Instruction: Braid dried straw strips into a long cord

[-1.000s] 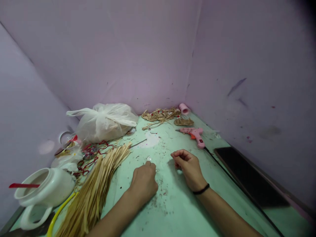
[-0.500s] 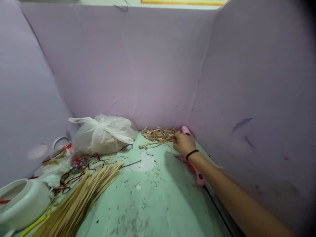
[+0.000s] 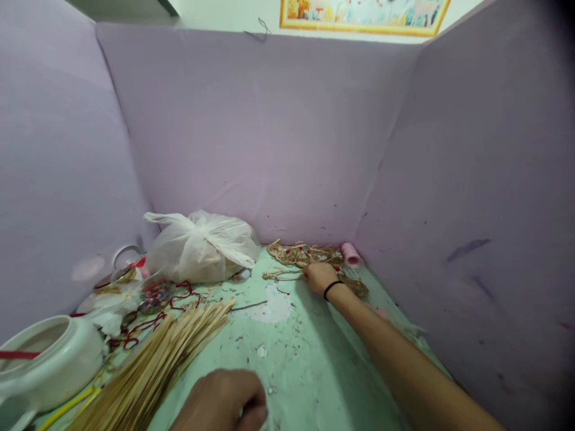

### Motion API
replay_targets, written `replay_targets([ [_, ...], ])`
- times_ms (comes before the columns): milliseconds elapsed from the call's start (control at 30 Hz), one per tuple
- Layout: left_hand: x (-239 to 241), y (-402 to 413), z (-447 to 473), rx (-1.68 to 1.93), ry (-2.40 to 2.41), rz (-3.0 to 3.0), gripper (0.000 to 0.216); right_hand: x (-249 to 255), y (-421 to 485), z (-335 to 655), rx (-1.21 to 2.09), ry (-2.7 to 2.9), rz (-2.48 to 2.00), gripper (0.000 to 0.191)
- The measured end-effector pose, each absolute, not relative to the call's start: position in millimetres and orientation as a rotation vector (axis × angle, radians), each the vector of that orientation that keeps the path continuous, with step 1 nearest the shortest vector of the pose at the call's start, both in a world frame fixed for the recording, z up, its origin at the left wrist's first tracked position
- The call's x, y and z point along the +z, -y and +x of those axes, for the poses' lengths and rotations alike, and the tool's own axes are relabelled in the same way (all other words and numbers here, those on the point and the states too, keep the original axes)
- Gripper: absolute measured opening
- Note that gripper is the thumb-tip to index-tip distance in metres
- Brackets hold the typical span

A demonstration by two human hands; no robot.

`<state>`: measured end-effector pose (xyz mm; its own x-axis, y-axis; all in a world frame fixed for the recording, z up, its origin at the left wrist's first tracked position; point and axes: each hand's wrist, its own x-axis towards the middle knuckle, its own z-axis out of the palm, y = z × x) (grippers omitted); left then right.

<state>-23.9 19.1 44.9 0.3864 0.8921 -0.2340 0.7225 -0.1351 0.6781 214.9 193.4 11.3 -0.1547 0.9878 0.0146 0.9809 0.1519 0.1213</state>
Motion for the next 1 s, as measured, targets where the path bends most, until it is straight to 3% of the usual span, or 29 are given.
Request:
replay_targets([
  [133,37.7,-60.7,13.5,0.659,-1.357,1.542,0.010,19.1,-172.2,199.3,-0.009,-2.411,2.119,0.022],
  [233,23.7,-96.7,31.2,0.832,-1.364,0.996,0.007,18.5,-152.9,180.9,-0.379,-2.539,2.243,0.020],
  [433,-3.8,-129.1,33.4,0.827,-1.370,0.802,0.019,-11.3,-112.0,142.3,-1.172,-2.668,2.320,0.018],
  [600,-10.2,-130.1,20.2,0.696,-1.317,0.810,0.011,-8.9,-102.0,154.2,-1.916,-2.365,1.950,0.015],
  [667,-8.3,-131.3,17.2,0.661,-1.290,0.792,0.006,0.6,-113.8,167.3,-1.951,-2.313,2.117,0.015],
  [800,-6.2,-137.3,12.4,0.578,-1.225,0.774,0.003,7.8,-148.7,175.6,-1.666,-2.395,2.745,0.016],
  [1000,-8.3,-147.9,4.2,0.497,-1.124,0.720,0.004,-6.2,-161.9,148.0,-2.290,-1.910,2.381,0.013],
])
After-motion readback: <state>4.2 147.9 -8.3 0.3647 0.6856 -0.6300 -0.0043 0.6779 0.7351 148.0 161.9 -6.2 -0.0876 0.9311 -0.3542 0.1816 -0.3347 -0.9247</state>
